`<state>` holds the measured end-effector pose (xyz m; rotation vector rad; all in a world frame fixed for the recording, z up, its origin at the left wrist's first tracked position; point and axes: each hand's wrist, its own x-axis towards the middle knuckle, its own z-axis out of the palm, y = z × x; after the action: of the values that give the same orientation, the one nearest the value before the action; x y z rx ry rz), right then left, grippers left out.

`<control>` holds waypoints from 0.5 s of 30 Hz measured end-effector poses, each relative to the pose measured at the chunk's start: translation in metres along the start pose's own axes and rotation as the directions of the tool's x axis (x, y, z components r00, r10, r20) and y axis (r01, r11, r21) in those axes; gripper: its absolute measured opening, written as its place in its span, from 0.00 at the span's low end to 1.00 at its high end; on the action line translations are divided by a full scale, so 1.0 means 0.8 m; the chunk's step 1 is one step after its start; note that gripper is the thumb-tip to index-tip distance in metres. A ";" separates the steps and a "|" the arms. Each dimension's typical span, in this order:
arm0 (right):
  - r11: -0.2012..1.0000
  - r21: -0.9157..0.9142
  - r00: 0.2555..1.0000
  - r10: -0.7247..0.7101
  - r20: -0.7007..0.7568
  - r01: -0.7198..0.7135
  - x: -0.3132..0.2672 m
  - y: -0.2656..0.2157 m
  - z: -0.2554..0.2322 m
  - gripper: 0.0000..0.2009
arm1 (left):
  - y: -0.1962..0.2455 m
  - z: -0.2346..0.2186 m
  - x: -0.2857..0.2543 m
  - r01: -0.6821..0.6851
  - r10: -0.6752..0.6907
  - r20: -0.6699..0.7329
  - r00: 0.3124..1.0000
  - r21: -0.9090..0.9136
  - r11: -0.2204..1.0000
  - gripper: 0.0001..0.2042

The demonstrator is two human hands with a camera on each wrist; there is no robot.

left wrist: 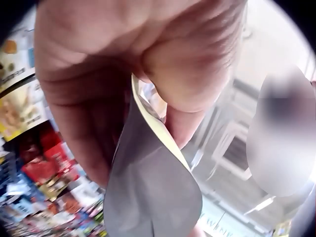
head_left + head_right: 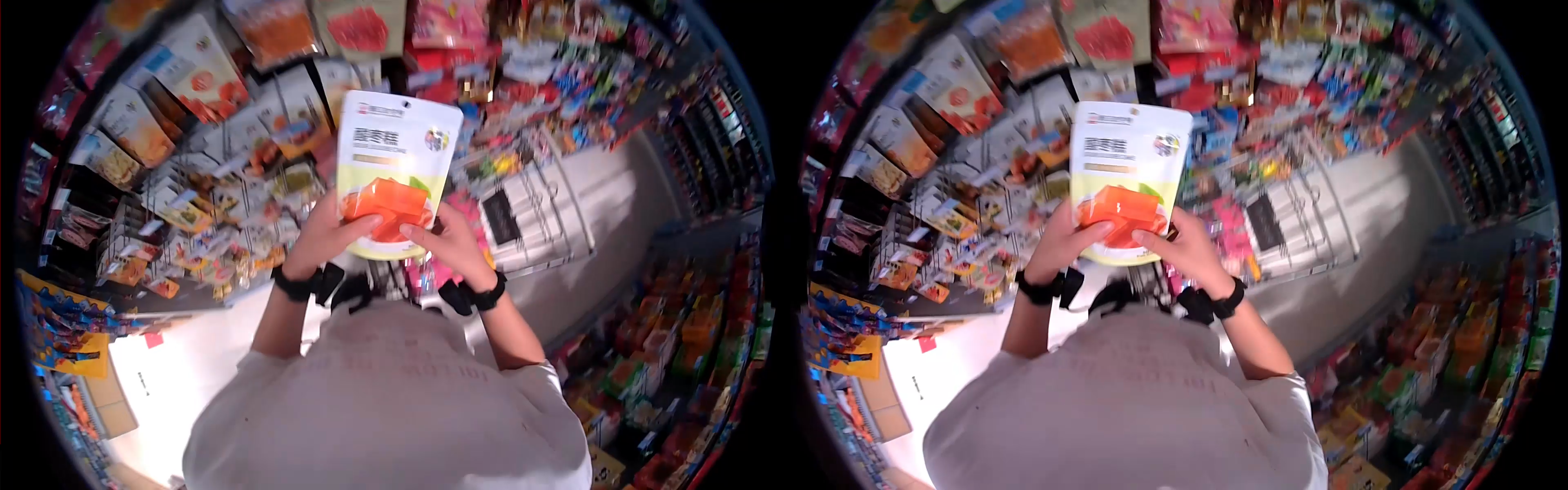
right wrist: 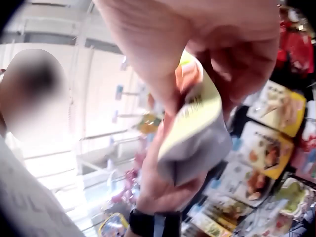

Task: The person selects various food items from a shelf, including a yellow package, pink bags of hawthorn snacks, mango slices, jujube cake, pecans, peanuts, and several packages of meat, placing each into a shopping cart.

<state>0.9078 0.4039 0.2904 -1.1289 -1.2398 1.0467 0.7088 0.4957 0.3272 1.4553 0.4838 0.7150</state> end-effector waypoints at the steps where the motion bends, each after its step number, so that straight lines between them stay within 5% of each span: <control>1: 0.991 -0.003 0.990 0.137 0.025 -0.137 -0.023 0.036 -0.017 0.23 | -0.033 0.002 0.003 0.099 -0.101 0.094 0.990 0.024 0.995 0.23; 2: 0.965 -0.003 0.964 0.262 0.049 -0.262 -0.044 0.069 -0.033 0.22 | -0.073 0.004 -0.002 0.119 -0.134 0.091 0.987 0.153 0.981 0.22; 4: 0.937 0.261 0.945 0.279 -0.168 -0.230 -0.089 0.142 -0.054 0.22 | -0.135 0.000 -0.004 0.105 -0.210 0.213 0.954 0.418 0.902 0.21; 6: 0.915 0.329 0.836 0.361 -0.414 -0.232 -0.133 0.175 -0.079 0.25 | -0.181 0.003 -0.007 0.109 -0.317 0.207 0.925 0.656 0.747 0.20; 8: 0.903 0.356 0.799 0.393 -0.454 -0.241 -0.179 0.219 -0.111 0.21 | -0.243 0.004 -0.007 0.097 -0.318 0.145 0.937 0.766 0.636 0.19; 10: 0.823 0.357 0.676 0.568 -0.470 -0.443 -0.214 0.250 -0.130 0.19 | -0.297 0.008 0.006 0.187 -0.338 0.052 0.940 0.750 0.634 0.20; 13: 0.768 0.074 0.586 0.544 -0.601 -0.637 -0.229 0.287 -0.118 0.13 | -0.427 -0.010 0.028 0.297 -0.422 0.092 0.902 0.578 0.760 0.22; 14: 0.723 -0.250 0.669 0.373 -0.643 -0.644 -0.228 0.305 -0.109 0.11 | -0.495 -0.027 0.028 0.364 -0.476 0.149 0.866 0.464 0.808 0.23; 15: 0.661 -0.407 0.720 0.301 -0.626 -0.630 -0.223 0.327 -0.103 0.10 | -0.512 -0.023 0.042 0.466 -0.607 0.281 0.744 0.434 0.771 0.23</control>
<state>0.9827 0.2631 0.0047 -2.1874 -0.8398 0.6296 0.7789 0.5445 -0.0752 1.6154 0.6879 -0.1668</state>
